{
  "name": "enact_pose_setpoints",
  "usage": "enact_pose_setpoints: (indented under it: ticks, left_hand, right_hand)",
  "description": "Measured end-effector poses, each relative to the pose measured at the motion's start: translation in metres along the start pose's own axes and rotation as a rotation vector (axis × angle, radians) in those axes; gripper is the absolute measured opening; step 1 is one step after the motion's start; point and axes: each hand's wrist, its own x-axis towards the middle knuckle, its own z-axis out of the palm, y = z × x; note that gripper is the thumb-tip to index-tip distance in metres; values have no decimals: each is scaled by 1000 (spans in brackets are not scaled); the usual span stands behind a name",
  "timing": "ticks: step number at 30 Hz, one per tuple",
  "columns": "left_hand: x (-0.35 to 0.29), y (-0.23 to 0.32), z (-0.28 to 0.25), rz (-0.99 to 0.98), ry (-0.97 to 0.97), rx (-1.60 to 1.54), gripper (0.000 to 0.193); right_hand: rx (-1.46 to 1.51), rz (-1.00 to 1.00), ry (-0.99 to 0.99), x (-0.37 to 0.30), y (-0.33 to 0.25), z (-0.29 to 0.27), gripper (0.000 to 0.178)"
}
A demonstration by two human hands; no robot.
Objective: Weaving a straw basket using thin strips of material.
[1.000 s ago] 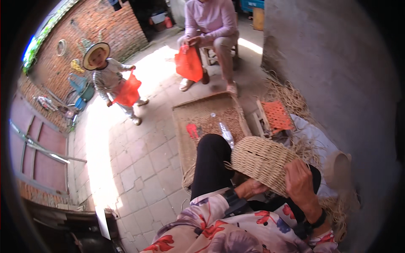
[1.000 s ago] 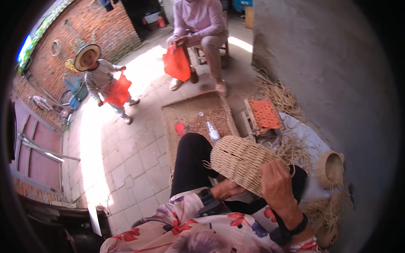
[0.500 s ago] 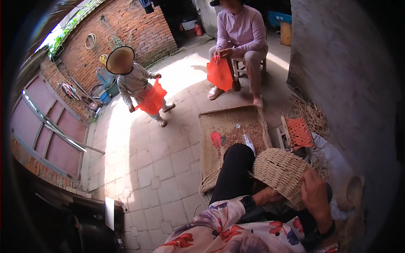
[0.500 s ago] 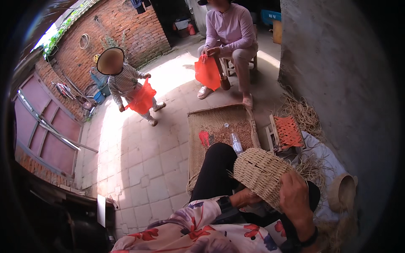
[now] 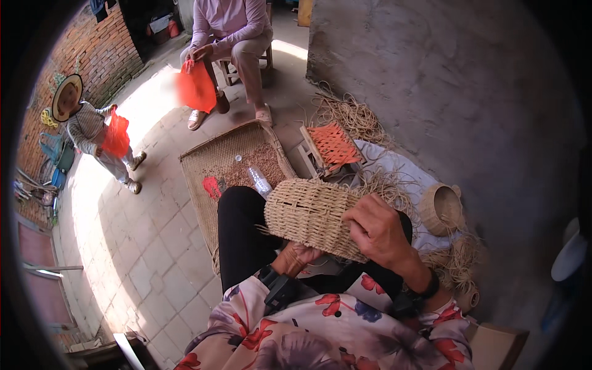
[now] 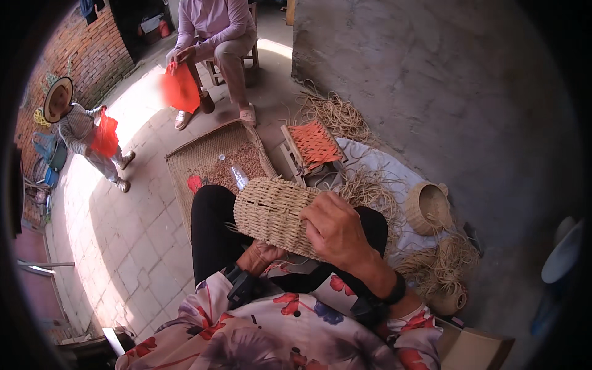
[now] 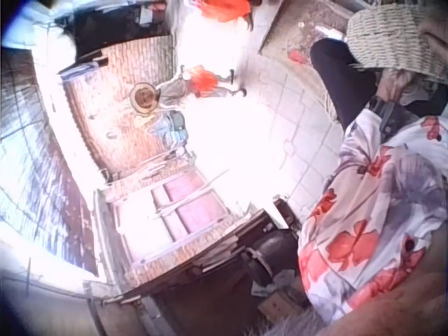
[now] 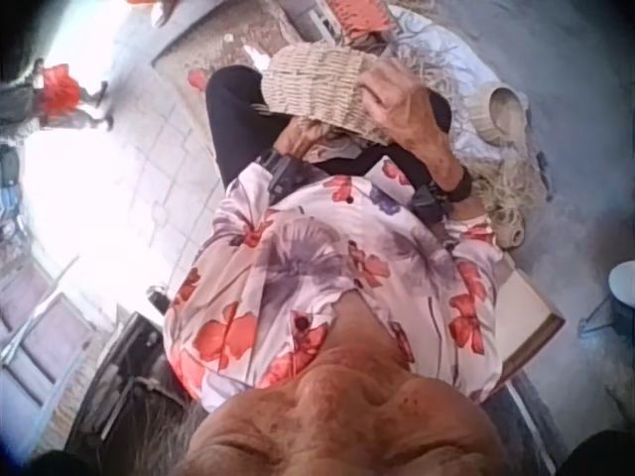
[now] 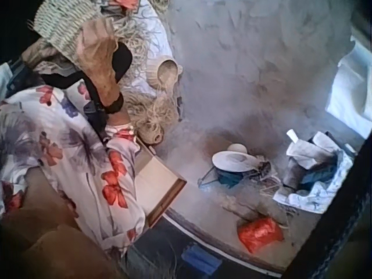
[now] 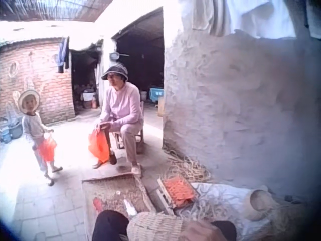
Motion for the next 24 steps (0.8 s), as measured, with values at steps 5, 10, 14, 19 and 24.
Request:
enact_pose_setpoints:
  ticks: [5,10,14,19,24]
  left_hand:
    - [1,-5,5,54,-18,13,46]
    - [4,-8,9,77,13,15,44]
    - [4,-9,15,50,36,-8,42]
    - [2,-12,16,39,40,-29,43]
    - [0,-12,23,5,26,-61,43]
  right_hand:
    - [-73,-28,-38,1,-2,7,16]
    - [-47,-16,-98,4,-2,7,15]
    - [-2,16,-94,4,-3,7,15]
    - [-2,19,-93,6,-2,7,13]
    - [-16,-4,-112,9,4,7,14]
